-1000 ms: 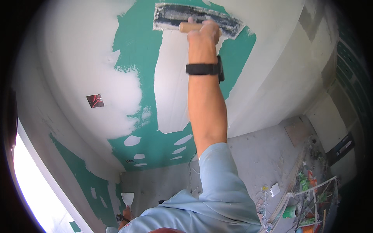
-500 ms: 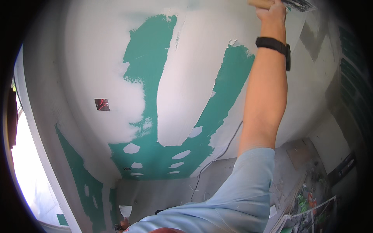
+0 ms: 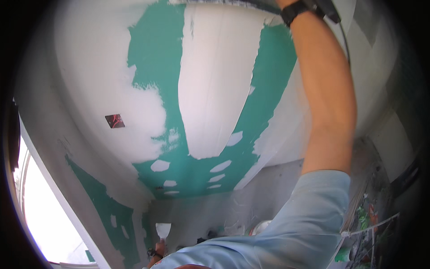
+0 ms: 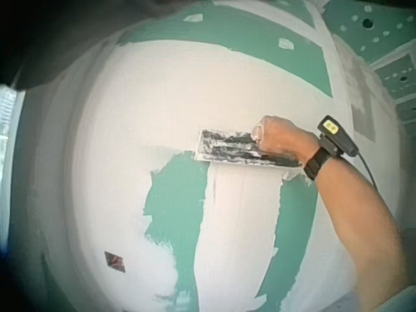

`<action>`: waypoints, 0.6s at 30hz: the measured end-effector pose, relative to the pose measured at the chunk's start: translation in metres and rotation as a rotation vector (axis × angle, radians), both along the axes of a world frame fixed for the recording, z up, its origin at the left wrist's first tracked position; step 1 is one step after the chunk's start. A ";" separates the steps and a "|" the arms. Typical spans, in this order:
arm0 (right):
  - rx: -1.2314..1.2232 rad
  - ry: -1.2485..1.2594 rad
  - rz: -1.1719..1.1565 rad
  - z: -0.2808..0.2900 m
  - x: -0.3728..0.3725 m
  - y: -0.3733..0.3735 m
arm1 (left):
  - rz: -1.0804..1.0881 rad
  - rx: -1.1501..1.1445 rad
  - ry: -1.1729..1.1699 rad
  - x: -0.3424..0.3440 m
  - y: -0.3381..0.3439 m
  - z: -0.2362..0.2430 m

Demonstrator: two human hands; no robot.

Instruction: Skimming and smoothing plaster compound on walls and ceiling using a trowel and putty knife.

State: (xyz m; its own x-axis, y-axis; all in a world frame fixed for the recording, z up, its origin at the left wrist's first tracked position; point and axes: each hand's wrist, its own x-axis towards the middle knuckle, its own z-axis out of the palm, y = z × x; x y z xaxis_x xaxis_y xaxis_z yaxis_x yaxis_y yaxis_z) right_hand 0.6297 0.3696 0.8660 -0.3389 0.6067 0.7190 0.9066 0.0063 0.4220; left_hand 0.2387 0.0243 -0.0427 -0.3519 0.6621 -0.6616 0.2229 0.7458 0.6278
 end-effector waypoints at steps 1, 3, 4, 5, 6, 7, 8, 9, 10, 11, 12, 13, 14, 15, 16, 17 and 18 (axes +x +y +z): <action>-0.073 -0.218 -0.010 -0.002 0.008 0.006 | -0.126 -0.043 0.083 0.014 0.018 0.028; -0.218 -0.026 0.176 -0.051 -0.009 -0.027 | -0.055 -0.062 -0.166 0.028 0.032 0.087; -0.308 -0.116 0.130 -0.083 -0.005 -0.017 | -0.030 -0.144 -0.106 0.029 0.036 0.094; -0.383 -0.220 0.083 -0.121 0.004 -0.002 | -0.022 -0.170 -0.143 0.023 0.039 0.091; -0.386 -0.129 0.209 -0.199 0.019 0.028 | 0.050 -0.208 -0.147 0.009 0.023 0.096; -0.381 -0.071 0.287 -0.268 0.023 0.039 | 0.053 -0.231 -0.137 -0.004 0.014 0.084; -0.374 -0.015 0.357 -0.336 0.031 0.047 | -0.012 -0.248 -0.045 -0.021 0.004 0.066; -0.450 0.132 0.334 -0.391 0.025 0.041 | -0.076 -0.267 0.047 -0.035 -0.003 0.056; -0.486 0.163 0.293 -0.441 0.026 0.035 | -0.079 -0.284 0.052 -0.044 -0.009 0.059; -0.491 0.174 0.269 -0.489 0.030 0.028 | 0.000 -0.348 -0.033 -0.046 -0.005 0.078; -0.504 0.181 0.258 -0.530 0.034 0.023 | 0.085 -0.408 -0.115 -0.050 -0.003 0.095; -0.518 0.196 0.264 -0.570 0.032 0.021 | 0.101 -0.416 -0.094 -0.057 -0.009 0.107; -0.525 0.213 0.286 -0.604 0.031 0.023 | 0.062 -0.391 0.005 -0.061 -0.017 0.115; -0.531 0.218 0.286 -0.637 0.028 0.022 | 0.020 -0.371 0.106 -0.071 -0.031 0.119; -0.532 0.231 0.322 -0.665 0.015 0.026 | 0.031 -0.305 0.178 -0.105 -0.072 0.094; -0.539 0.244 0.338 -0.697 0.016 0.025 | 0.046 -0.313 0.192 -0.099 -0.076 0.104; -0.545 0.234 0.295 -0.731 0.028 0.021 | 0.007 -0.279 0.138 -0.068 -0.057 0.147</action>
